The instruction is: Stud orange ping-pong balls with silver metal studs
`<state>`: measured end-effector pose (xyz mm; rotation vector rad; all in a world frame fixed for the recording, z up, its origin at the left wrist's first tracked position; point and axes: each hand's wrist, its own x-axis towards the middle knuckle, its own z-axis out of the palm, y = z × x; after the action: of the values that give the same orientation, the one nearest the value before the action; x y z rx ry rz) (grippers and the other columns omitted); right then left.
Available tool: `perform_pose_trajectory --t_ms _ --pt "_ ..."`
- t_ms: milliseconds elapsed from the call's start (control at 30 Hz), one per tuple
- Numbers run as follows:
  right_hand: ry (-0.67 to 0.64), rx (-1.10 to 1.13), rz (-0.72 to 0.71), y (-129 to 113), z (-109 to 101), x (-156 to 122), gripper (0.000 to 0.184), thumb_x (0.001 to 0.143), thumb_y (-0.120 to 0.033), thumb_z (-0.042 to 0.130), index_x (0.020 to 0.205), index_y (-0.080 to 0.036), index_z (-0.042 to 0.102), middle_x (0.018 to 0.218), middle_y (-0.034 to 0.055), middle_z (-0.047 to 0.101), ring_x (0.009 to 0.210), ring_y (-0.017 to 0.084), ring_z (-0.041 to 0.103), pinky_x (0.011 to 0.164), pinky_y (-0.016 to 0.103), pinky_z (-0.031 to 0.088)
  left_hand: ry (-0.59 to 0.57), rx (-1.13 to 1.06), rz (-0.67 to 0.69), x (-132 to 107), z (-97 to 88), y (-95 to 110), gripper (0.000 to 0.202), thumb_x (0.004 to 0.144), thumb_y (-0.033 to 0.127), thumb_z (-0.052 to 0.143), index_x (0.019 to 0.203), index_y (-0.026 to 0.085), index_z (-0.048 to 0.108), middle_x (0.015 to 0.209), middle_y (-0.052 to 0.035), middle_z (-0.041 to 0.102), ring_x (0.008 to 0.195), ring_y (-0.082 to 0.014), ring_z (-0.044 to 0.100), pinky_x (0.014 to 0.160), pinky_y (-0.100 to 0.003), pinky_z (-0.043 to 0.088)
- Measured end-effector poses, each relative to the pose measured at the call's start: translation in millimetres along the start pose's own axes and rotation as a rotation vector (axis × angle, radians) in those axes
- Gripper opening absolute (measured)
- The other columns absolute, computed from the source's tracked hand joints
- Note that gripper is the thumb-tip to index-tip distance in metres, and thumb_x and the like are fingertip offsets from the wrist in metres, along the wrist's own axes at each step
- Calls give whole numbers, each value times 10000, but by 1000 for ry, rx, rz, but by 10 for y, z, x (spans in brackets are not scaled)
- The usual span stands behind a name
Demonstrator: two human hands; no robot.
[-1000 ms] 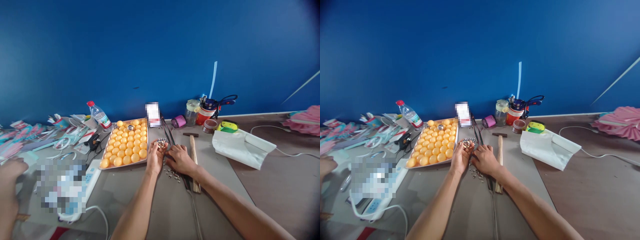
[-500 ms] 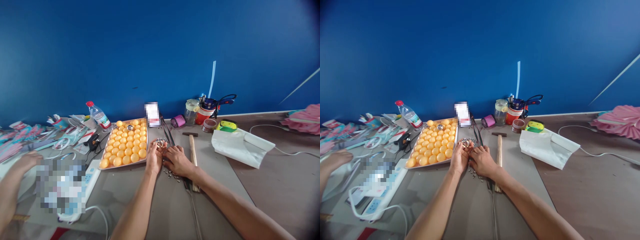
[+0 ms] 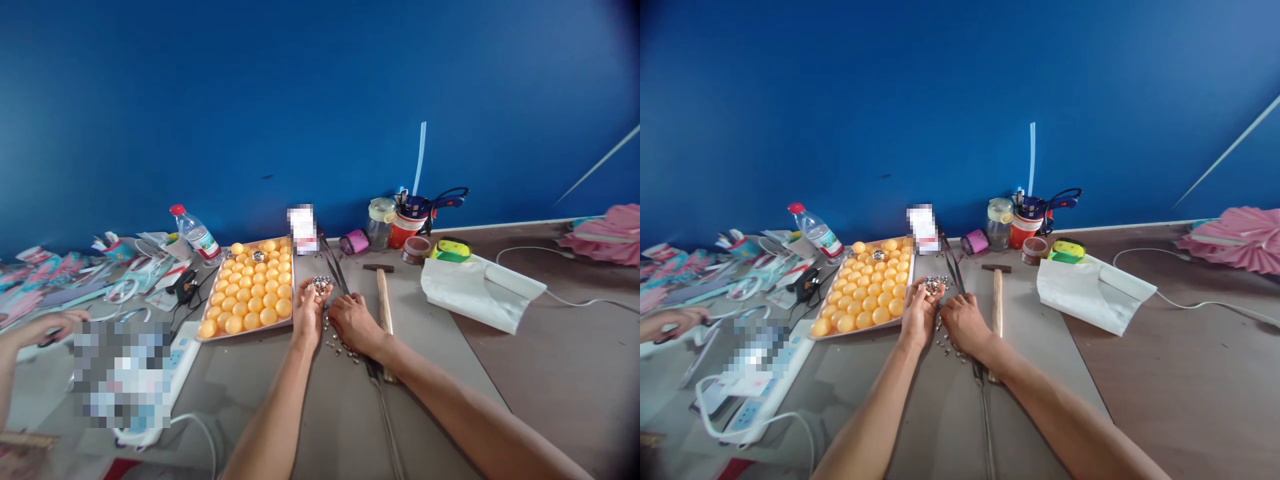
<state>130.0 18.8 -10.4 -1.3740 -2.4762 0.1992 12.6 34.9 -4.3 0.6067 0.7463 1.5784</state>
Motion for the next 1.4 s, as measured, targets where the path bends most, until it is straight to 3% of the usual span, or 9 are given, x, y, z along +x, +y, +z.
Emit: perform_pose_trajectory --t_ms 200,500,600,700,800,867,1133,1400 --pt "-31 53 -37 9 -63 -20 166 830 -265 511 925 -207 633 907 71 612 903 216 507 864 380 251 3 -7 21 21 -20 -11 247 717 304 686 908 194 574 844 -15 655 816 -165 658 825 -336 486" --pt "1 83 -76 -35 2 -5 164 821 -161 456 760 -167 608 830 74 621 818 188 527 857 371 271 21 -11 4 11 4 11 269 703 300 696 909 188 563 829 -15 660 794 -175 665 809 -333 485" --pt "146 261 -5 13 -18 8 187 836 -158 415 767 -164 588 780 58 618 769 171 542 851 347 315 8 5 1 5 3 20 265 715 304 686 922 190 564 807 -17 668 780 -176 666 781 -321 487" --pt "289 571 172 75 -54 36 174 832 -196 415 771 -178 577 719 28 613 687 157 544 720 287 386 -23 -35 -31 7 -3 33 257 724 291 680 931 192 565 819 -20 674 779 -169 664 791 -322 483" --pt "397 850 376 129 -82 72 124 794 -274 482 763 -194 572 648 -14 575 580 136 496 571 247 372 -46 -106 -78 15 -10 45 251 726 273 677 934 189 563 838 -27 679 795 -169 662 824 -335 477" --pt "441 970 432 148 -92 93 144 765 -326 532 742 -192 581 618 -27 544 566 126 465 549 242 357 -62 -139 -105 17 -14 46 249 729 265 674 936 185 563 842 -32 680 809 -175 661 845 -347 471" --pt "341 1510 479 122 -97 120 241 672 -377 657 798 -172 663 636 -18 578 587 106 463 582 248 350 -112 -158 -186 -16 15 45 213 751 241 648 941 178 572 881 -46 678 843 -166 643 833 -318 469" --pt "345 1590 459 114 -43 132 187 641 -276 675 793 -187 612 663 -36 571 566 94 474 573 242 363 -115 -171 -237 -16 10 48 241 737 250 660 947 181 567 888 -58 678 829 -180 642 781 -317 473"
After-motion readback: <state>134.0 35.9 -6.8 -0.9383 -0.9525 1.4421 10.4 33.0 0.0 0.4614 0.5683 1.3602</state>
